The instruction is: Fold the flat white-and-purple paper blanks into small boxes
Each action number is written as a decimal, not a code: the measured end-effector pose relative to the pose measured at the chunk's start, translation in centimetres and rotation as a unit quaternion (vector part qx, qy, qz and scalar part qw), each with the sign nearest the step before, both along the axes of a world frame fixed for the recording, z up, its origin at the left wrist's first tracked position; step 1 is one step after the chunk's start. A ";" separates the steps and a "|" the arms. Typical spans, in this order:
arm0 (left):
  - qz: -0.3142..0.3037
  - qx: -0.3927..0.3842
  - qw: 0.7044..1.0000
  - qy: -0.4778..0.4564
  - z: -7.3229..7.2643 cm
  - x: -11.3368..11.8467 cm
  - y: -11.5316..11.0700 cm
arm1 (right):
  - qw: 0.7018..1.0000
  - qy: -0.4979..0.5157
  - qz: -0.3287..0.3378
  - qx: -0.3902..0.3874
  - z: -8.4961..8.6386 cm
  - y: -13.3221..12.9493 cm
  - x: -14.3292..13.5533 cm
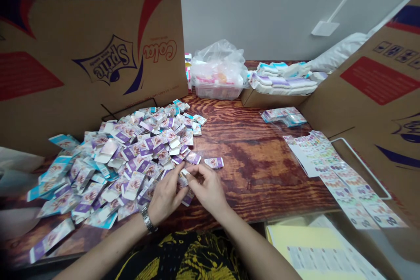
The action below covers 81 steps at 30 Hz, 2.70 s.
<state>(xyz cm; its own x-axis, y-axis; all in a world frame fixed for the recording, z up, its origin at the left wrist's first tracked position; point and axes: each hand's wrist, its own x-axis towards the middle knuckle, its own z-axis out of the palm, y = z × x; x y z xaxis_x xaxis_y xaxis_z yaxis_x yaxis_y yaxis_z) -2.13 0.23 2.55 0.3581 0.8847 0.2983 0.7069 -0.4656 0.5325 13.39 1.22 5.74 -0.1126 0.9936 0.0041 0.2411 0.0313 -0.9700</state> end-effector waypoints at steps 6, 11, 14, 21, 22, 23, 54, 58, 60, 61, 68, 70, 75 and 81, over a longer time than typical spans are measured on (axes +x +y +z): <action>0.021 -0.021 0.999 0.034 -0.1 0.6 -0.1 | 0.982 -0.129 0.006 0.137 -0.2 -1.9 -1.0; 0.015 -0.001 0.997 0.081 0.5 0.5 0.9 | 0.984 -0.115 0.065 0.122 -1.3 -1.4 -0.2; 0.062 0.059 0.989 0.122 2.7 -0.8 4.0 | 0.992 -0.096 0.050 0.057 -2.6 -0.1 1.6; 0.190 0.212 0.947 0.149 7.8 -4.4 9.8 | 0.955 -0.288 0.075 -0.011 -7.1 0.6 3.2; 0.179 0.217 0.950 0.138 7.6 -4.2 9.3 | 0.949 -0.307 0.074 -0.021 -7.5 0.5 3.0; 0.160 0.214 0.955 0.127 7.1 -3.9 8.5 | 0.944 -0.321 0.070 -0.027 -7.8 0.5 2.8; -0.001 0.001 0.991 0.134 -3.9 0.4 -1.1 | 0.998 -0.041 -0.027 -0.032 -6.3 0.8 1.6; 0.019 -0.021 0.995 0.094 -3.3 0.3 -0.5 | 0.998 0.034 -0.019 -0.048 -5.7 0.7 1.2; 0.020 -0.023 0.997 0.075 -3.1 0.3 -0.3 | 0.998 0.048 -0.019 -0.048 -5.4 0.7 0.9; 0.021 -0.024 0.997 0.066 -3.1 0.3 -0.3 | 0.997 0.051 -0.020 -0.046 -5.2 0.6 0.8; 0.022 -0.035 0.999 0.026 -2.6 0.1 0.0 | 0.993 -0.099 -0.005 0.064 -2.8 0.3 0.9; 0.021 -0.035 0.999 0.020 -2.3 -0.2 0.1 | 0.985 -0.144 0.004 0.095 -2.4 0.4 1.1; 0.021 -0.034 0.999 0.004 -1.3 -0.7 0.3 | 0.985 -0.145 0.003 0.094 -1.8 0.4 1.4; 0.058 -0.052 0.993 -0.088 0.5 -0.2 0.5 | 0.937 -0.196 -0.017 0.288 -1.9 -0.5 1.2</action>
